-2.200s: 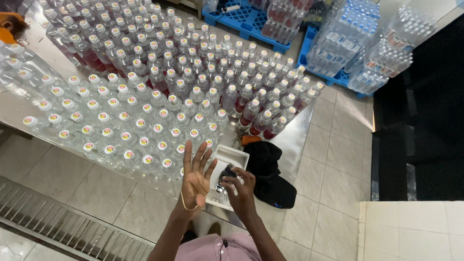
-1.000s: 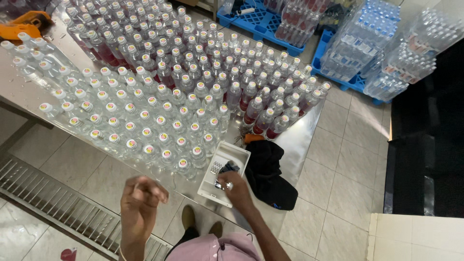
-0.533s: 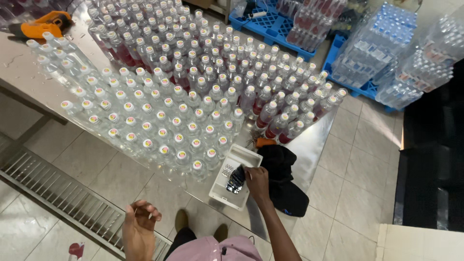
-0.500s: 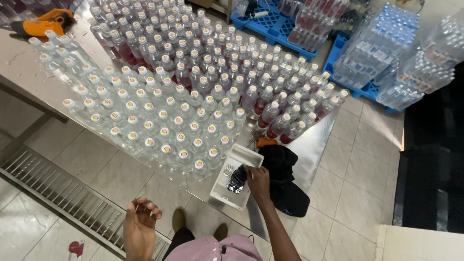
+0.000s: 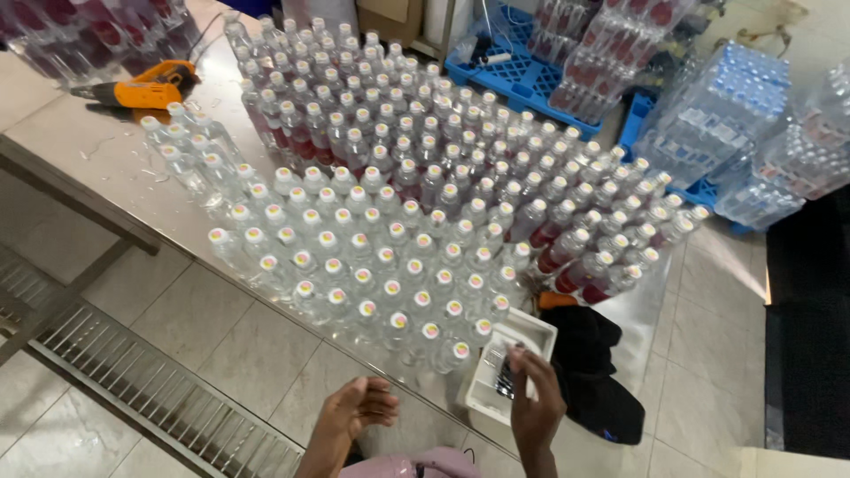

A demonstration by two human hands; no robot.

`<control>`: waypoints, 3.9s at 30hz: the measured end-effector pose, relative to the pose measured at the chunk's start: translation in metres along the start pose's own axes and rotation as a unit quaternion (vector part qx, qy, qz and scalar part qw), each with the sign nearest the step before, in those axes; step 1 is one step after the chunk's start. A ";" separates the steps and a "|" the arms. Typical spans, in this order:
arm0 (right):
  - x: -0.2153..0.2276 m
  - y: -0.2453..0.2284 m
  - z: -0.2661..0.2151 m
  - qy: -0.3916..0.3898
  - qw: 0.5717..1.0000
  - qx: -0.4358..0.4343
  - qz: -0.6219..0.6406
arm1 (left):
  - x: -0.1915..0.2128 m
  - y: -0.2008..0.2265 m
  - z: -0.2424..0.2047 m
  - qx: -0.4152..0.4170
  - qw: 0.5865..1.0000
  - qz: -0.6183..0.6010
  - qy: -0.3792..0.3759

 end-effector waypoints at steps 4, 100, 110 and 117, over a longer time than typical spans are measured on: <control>-0.075 -0.155 -0.007 -0.148 0.965 0.178 0.121 | -0.022 0.055 -0.010 0.136 0.988 0.004 -0.077; -0.081 0.185 -0.064 -0.015 0.944 -0.231 -0.233 | 0.043 0.165 0.316 -0.075 0.661 0.723 -0.187; -0.076 -0.041 0.060 0.272 0.934 -0.206 -0.105 | 0.029 0.230 0.281 -0.170 0.782 0.585 -0.130; -0.211 -0.136 0.104 0.080 0.996 -0.041 -0.015 | 0.042 0.172 0.299 -0.086 0.739 0.641 -0.189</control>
Point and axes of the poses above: each hand's wrist, its own z-axis towards the middle knuckle, its own x-axis out of the back of the hand, y = z × x, the point moved 9 cm from there along z, towards the middle knuckle, and after that the axes turned 1 degree about x, right-handed, at the moved point
